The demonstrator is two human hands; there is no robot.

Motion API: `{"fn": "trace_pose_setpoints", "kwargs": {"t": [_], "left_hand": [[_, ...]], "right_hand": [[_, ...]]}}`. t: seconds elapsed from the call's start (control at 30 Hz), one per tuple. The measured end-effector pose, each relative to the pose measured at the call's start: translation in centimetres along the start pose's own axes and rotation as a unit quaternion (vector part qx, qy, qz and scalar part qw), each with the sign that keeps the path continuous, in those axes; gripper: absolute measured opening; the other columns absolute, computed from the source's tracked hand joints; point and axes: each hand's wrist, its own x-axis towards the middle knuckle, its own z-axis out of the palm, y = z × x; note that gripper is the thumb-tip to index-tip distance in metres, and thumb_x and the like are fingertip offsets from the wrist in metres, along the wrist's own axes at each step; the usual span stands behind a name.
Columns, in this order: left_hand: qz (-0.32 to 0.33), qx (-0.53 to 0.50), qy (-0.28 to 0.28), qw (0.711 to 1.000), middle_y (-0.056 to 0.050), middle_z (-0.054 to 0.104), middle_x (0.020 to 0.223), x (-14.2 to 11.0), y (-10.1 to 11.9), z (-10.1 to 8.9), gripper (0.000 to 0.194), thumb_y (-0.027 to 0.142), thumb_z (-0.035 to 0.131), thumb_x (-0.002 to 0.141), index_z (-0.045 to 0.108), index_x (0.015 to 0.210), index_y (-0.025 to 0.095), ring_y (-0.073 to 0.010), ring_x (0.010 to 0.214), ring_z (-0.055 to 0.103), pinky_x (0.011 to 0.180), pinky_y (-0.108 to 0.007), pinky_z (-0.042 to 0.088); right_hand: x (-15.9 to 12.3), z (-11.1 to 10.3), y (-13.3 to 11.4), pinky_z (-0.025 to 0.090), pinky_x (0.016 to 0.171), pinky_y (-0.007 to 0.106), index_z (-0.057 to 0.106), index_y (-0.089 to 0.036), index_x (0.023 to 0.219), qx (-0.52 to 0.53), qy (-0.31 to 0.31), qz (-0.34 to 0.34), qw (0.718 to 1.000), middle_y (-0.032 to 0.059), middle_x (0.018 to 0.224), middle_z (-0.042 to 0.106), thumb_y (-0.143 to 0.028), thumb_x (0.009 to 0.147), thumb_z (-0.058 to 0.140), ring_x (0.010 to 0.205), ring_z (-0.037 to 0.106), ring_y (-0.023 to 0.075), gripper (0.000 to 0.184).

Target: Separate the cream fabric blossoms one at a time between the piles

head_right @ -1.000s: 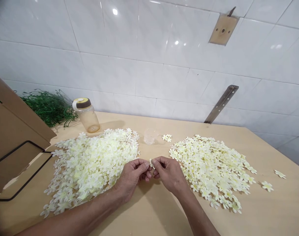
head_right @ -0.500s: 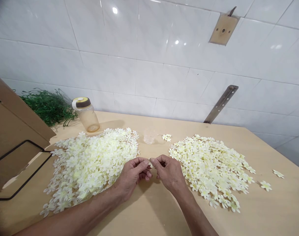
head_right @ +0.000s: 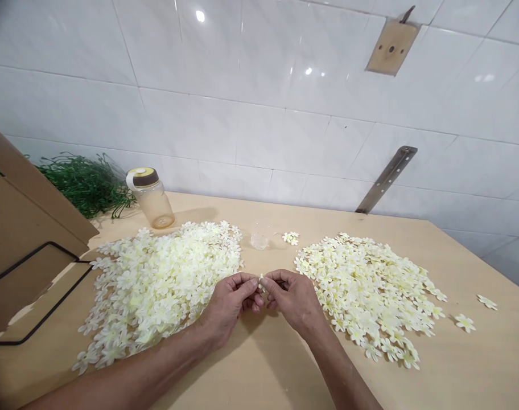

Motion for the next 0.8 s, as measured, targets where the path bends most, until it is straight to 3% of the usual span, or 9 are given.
{"fn": "trace_pose_setpoints", "kwargs": {"t": [0.2,0.4,0.6,0.8], "left_hand": [[-0.016,0.013,0.028,0.999,-0.006,0.064,0.058,-0.1,0.3,0.3,0.023,0.032,0.068,0.076,0.062,0.074,0.01,-0.0119,0.049,0.056,0.053,-0.024,0.045],[-0.032,-0.004,0.034,0.999,-0.004,0.063,0.057,-0.1,0.5,0.6,0.019,0.028,0.067,0.074,0.063,0.079,0.01,-0.0113,0.049,0.055,0.052,-0.022,0.044],[-0.031,0.0,0.036,0.999,-0.005,0.063,0.058,-0.1,0.5,0.5,0.016,0.026,0.067,0.074,0.063,0.075,0.011,-0.012,0.052,0.057,0.053,-0.022,0.046],[-0.029,0.011,0.034,0.999,-0.006,0.064,0.058,0.0,0.2,0.4,0.019,0.029,0.067,0.075,0.062,0.074,0.011,-0.0126,0.051,0.057,0.053,-0.024,0.046]], "right_hand": [[0.0,-0.2,0.3,0.048,0.052,0.024,0.065,-0.018,0.07,-0.068,0.018,-0.026,0.997,0.0004,0.059,0.061,-0.052,0.085,0.054,0.053,0.061,0.0156,0.038],[0.0,0.0,0.5,0.048,0.053,0.025,0.058,-0.019,0.066,-0.064,0.032,-0.029,0.997,-0.0002,0.059,0.06,-0.053,0.086,0.053,0.053,0.061,0.0162,0.04],[0.2,-0.6,0.6,0.047,0.052,0.026,0.06,-0.017,0.067,0.031,0.024,-0.001,0.999,0.0001,0.061,0.058,-0.056,0.084,0.057,0.051,0.058,0.0145,0.042],[0.8,-1.1,1.1,0.044,0.049,0.024,0.061,-0.016,0.07,0.176,0.019,-0.002,0.984,-0.0022,0.059,0.05,-0.053,0.079,0.066,0.049,0.049,0.0102,0.038]]}}
